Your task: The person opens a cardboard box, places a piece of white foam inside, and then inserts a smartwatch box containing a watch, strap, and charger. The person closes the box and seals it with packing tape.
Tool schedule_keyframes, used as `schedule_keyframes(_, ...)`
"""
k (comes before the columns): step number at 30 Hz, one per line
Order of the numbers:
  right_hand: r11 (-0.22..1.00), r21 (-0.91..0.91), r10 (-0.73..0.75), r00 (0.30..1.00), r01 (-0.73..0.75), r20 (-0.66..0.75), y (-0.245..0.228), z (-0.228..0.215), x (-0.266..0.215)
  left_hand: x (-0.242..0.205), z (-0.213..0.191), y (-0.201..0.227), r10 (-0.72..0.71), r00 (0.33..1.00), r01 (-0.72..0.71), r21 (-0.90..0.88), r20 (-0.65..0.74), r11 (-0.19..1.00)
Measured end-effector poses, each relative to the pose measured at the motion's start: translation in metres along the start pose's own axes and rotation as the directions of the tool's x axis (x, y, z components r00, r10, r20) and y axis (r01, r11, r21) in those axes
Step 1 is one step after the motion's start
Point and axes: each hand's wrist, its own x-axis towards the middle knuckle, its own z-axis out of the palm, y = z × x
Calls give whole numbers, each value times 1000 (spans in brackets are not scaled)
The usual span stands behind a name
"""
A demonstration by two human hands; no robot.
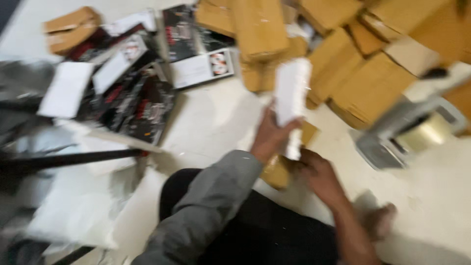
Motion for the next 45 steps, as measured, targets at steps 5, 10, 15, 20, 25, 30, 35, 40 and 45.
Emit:
schedule_keyframes(5, 791, -607, 140, 989, -79, 54, -41, 39, 1, -16, -3, 17, -118, 936, 183, -171, 332, 968)
schedule_keyframes(10, 699, -714, 231, 956, -35, 179, -82, 45, -3, -20, 7, 16, -256, 875, 204, 165, 411, 965)
schedule_keyframes(15, 659, -746, -96, 994, 99, 47, -82, 55, -4, -18, 8, 20, -387, 852, 390, 67, 351, 918)
schedule_keyframes(20, 903, -427, -29, 983, -51, -179, -75, 54, -8, -21, 7, 30, -363, 874, 365, 57, 323, 929)
schedule_keyframes(25, 904, -426, -50, 982, -31, -179, -76, 50, -9, -29, 1, 44, -373, 900, 378, 23, 223, 926)
schedule_keyframes(30, 865, -492, -10, 977, -98, -212, -64, 41, -10, -40, -8, 48, -198, 974, 188, 100, 108, 977)
schedule_keyframes(35, 899, -70, 392, 866, -432, -311, -40, 22, -1, -42, -19, 35, -39, 998, 3, 594, 49, 805)
schedule_keyframes(40, 657, -717, -10, 949, -231, -315, -23, 18, 4, -34, -29, 24, -394, 919, 384, 182, 23, 905)
schedule_keyframes(45, 632, -754, -58, 959, -181, -279, -20, 20, 4, -29, -26, 20, -524, 851, 519, -97, -36, 849)
